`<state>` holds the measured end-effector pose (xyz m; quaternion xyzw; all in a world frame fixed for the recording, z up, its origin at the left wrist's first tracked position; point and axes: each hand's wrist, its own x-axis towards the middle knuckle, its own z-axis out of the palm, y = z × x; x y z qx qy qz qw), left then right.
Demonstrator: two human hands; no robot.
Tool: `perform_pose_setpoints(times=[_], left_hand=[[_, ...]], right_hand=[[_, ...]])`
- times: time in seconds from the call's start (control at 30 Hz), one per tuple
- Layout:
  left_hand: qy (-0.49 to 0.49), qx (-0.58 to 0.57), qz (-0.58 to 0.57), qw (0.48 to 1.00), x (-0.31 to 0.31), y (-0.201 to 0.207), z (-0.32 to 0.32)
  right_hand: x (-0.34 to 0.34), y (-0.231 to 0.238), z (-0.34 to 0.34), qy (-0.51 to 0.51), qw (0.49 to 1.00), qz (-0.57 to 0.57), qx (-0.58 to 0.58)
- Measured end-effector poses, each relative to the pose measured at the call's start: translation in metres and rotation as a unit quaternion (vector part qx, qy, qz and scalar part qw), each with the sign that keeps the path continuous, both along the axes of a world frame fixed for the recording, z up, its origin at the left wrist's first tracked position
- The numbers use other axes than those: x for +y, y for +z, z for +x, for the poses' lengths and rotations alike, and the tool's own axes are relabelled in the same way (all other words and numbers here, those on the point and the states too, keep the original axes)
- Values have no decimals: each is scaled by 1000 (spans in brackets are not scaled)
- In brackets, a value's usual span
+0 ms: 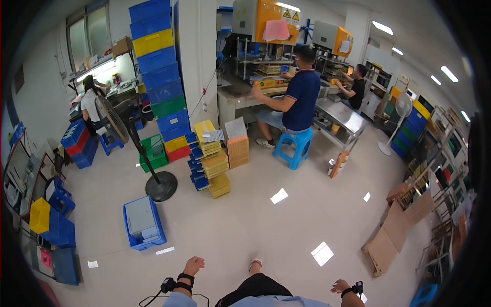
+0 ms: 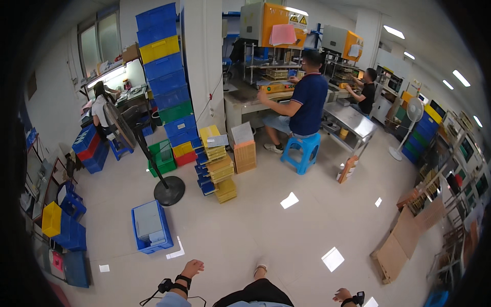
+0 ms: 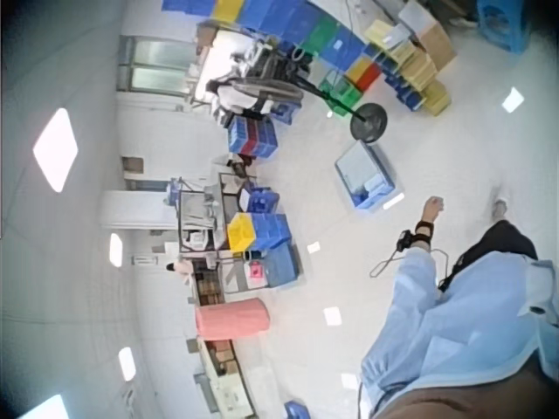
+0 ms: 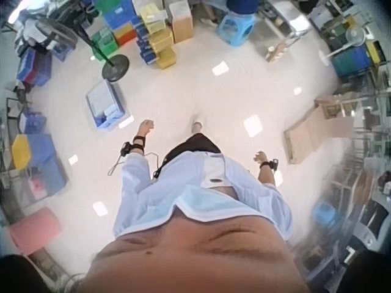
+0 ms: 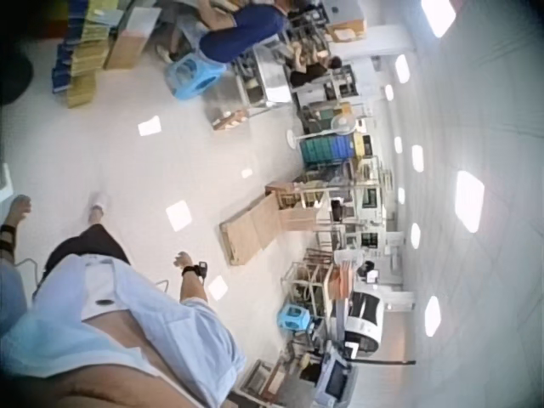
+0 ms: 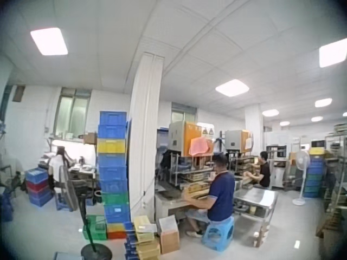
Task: Test and inspect electronic components using probes and a computer monitoring system.
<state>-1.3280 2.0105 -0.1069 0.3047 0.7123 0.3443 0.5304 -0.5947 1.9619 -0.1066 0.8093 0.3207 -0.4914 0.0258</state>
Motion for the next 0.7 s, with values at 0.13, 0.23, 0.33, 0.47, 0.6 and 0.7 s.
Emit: perform_pose_setpoints(times=[0.13,0.23,0.33,0.47,0.6,0.7], left_hand=[[-37,-64,-8,997,128,-13,34],[-65,-5,-30,997,187,3,25],[-21,-77,-17,997,268,18,28],[40,-153,-47,986,389,29,26],[86,-230,-14,969,504,11,11],[157,-263,9,952,586,4,9]], right_hand=[[110,-36,84,265,957,116,7],[294,-4,-26,215,961,145,-99],[439,43,-96,253,930,264,-49],[576,98,-210,260,891,363,85],[644,103,-282,355,854,366,106],[657,80,-285,361,891,264,84]])
